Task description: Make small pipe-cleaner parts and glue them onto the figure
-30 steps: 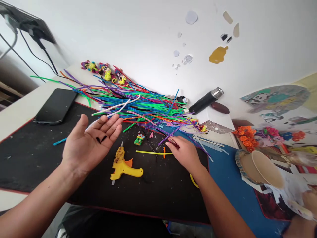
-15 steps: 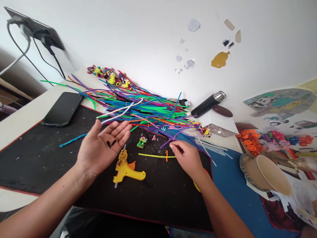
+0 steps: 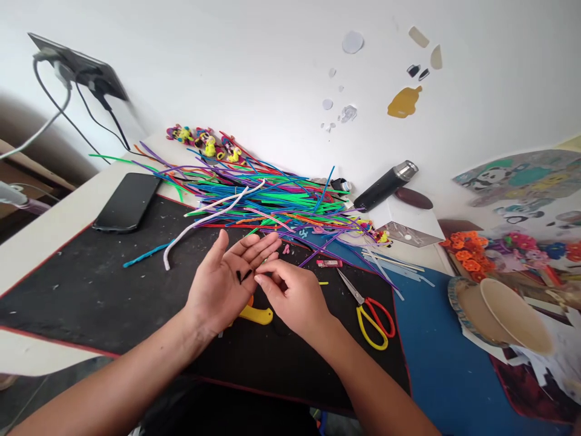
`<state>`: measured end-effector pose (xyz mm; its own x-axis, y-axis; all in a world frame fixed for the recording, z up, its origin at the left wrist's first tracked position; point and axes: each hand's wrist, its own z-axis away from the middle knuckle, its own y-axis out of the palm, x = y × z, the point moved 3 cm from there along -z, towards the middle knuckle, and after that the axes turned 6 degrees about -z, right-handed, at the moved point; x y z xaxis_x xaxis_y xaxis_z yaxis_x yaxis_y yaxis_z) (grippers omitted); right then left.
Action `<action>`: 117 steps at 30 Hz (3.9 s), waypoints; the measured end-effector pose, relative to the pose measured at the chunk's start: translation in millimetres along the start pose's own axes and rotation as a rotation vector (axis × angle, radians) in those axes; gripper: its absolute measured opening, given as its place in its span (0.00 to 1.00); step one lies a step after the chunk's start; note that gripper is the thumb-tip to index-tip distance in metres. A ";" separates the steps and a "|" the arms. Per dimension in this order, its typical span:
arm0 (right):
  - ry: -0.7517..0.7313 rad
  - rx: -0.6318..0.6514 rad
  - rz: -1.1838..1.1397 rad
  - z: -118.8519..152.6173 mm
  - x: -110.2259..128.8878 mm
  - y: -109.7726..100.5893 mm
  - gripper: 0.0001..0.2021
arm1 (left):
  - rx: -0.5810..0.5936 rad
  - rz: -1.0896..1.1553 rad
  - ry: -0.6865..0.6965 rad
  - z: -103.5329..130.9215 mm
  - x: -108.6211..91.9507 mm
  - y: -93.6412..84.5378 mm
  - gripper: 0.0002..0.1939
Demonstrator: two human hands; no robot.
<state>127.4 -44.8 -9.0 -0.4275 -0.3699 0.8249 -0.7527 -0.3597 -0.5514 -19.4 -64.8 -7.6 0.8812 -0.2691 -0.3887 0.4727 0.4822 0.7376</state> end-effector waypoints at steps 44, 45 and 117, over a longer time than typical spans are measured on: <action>0.232 0.057 -0.308 5.9 4.4 29.8 0.05 | -0.083 -0.134 0.037 7.8 14.0 -3.2 0.31; 0.231 0.070 -0.298 5.9 4.6 30.2 0.05 | -0.074 -0.146 0.057 7.2 14.3 -4.6 0.30; 0.434 0.018 -0.758 13.8 -13.7 34.7 0.16 | -0.008 -0.831 0.484 5.7 -37.8 -53.0 0.16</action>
<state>114.1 -64.0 -41.2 0.0295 0.3320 0.9428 -0.9050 -0.3915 0.1662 -77.8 -85.0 -28.9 0.1727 -0.1547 -0.9727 0.9466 0.2990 0.1205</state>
